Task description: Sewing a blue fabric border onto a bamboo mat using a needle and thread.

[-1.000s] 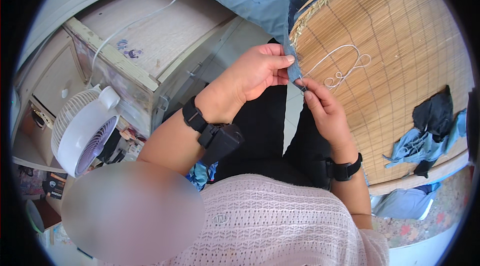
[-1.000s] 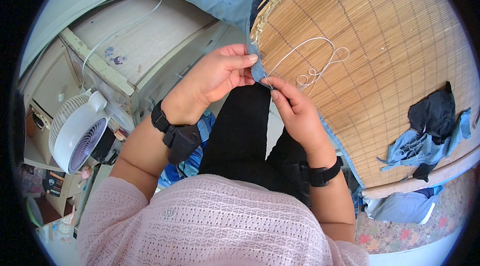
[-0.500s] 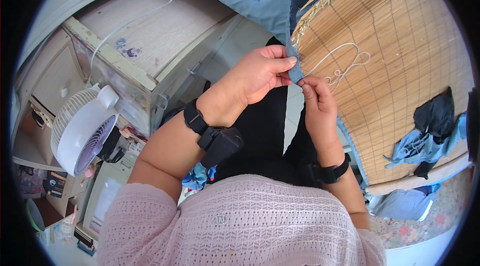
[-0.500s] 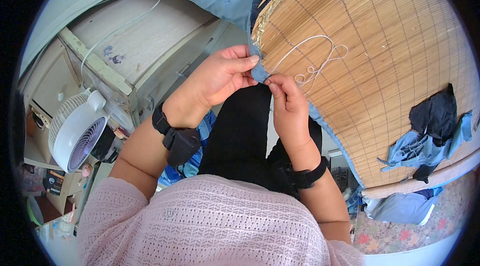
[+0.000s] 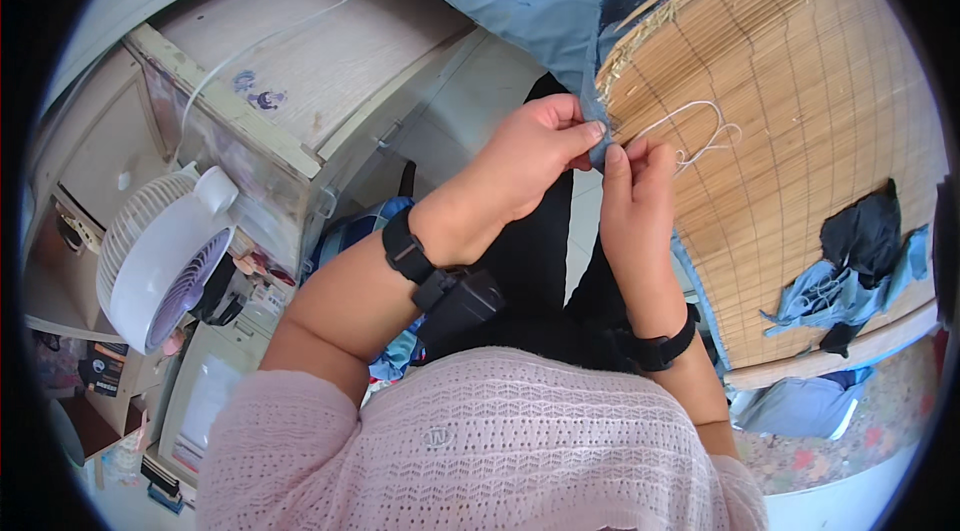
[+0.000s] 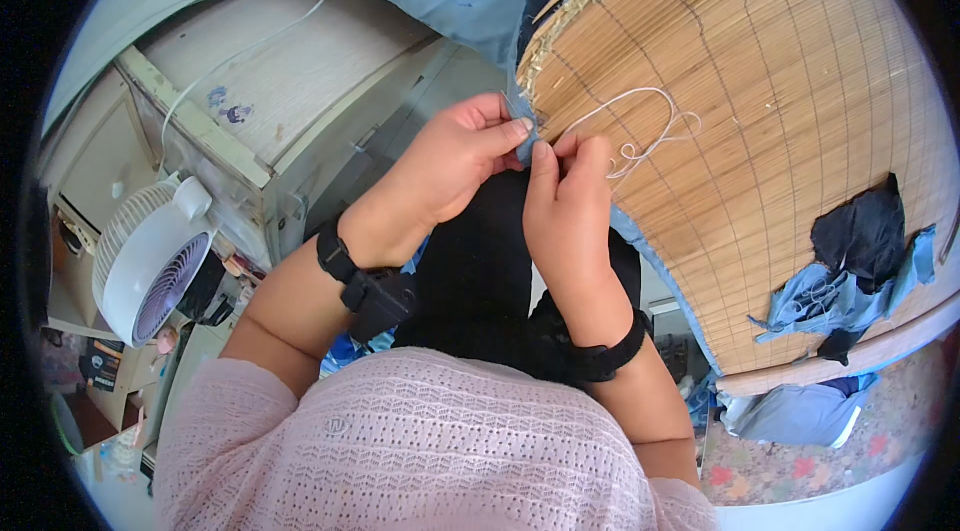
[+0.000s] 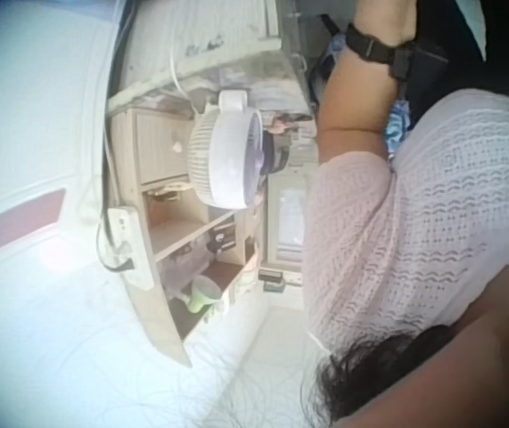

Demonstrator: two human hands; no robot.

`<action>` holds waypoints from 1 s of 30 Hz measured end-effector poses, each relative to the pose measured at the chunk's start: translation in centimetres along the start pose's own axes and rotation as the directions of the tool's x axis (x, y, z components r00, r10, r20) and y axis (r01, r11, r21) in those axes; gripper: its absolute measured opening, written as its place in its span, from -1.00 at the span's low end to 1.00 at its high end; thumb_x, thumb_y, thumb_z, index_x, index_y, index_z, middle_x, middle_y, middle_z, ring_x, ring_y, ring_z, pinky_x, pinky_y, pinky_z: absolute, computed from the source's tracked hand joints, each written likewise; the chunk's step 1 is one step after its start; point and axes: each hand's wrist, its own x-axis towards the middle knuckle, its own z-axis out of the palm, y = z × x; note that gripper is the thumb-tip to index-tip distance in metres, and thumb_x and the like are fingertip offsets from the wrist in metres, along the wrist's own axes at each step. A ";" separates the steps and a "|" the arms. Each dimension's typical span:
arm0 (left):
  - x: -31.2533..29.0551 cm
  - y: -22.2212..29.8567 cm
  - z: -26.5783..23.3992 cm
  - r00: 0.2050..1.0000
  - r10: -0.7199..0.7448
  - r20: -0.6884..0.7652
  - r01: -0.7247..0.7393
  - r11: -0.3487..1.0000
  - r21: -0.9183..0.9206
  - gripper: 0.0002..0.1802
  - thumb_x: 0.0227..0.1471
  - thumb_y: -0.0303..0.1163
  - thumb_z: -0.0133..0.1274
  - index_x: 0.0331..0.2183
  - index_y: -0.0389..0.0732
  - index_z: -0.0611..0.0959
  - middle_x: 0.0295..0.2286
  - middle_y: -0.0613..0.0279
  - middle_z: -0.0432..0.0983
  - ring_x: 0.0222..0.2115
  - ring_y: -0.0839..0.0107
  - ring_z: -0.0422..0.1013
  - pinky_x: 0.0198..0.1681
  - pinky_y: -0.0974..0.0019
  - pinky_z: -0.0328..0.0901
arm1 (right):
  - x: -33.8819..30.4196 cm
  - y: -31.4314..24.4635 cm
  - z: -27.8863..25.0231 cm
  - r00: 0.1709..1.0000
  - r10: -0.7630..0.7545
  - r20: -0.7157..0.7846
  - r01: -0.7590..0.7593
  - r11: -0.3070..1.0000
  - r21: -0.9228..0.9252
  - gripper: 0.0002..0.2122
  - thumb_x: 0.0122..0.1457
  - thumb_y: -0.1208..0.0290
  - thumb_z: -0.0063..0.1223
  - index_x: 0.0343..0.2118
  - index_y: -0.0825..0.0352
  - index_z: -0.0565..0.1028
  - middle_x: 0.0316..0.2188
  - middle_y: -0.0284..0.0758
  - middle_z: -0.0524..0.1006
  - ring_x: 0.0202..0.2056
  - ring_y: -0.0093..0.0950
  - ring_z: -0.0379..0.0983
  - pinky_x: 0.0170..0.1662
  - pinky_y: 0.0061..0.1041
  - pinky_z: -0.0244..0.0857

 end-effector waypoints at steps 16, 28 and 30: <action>0.6 0.5 -1.3 0.993 0.118 0.004 -0.117 0.979 0.170 -0.90 -0.07 -0.48 -0.04 -0.50 -0.32 0.51 -0.58 0.31 0.41 -0.55 0.57 0.31 -0.44 0.51 0.22 | 5.3 -7.3 -2.5 0.565 -0.581 0.586 0.812 0.266 -0.519 -0.95 -0.09 0.53 -0.07 -0.53 0.23 0.41 -0.45 -0.26 0.37 -0.38 -0.28 0.32 -0.42 -0.36 0.19; 1.3 -1.2 -0.9 0.964 0.259 -0.067 -0.221 0.911 0.348 -0.91 -0.03 -0.50 -0.08 -0.43 -0.31 0.47 -0.51 0.32 0.40 -0.50 0.60 0.27 -0.39 0.49 0.20 | 8.9 -11.1 -2.3 0.813 0.294 0.503 -0.331 0.944 -0.017 -0.89 0.15 0.37 -0.17 -0.35 0.28 0.36 -0.60 -0.42 0.41 -0.57 -0.71 0.33 -0.57 -0.77 0.17; 1.8 -1.8 -0.7 0.952 0.282 -0.121 -0.191 0.854 0.484 -0.89 0.00 -0.51 -0.15 -0.38 -0.32 0.45 -0.47 0.29 0.41 -0.46 0.58 0.30 -0.35 0.48 0.22 | 10.5 -12.4 -3.5 0.898 -0.168 0.407 0.259 0.949 -0.180 -0.86 0.18 0.36 -0.22 -0.27 0.25 0.34 -0.54 -0.41 0.39 -0.68 -0.70 0.15 -0.62 -0.77 0.04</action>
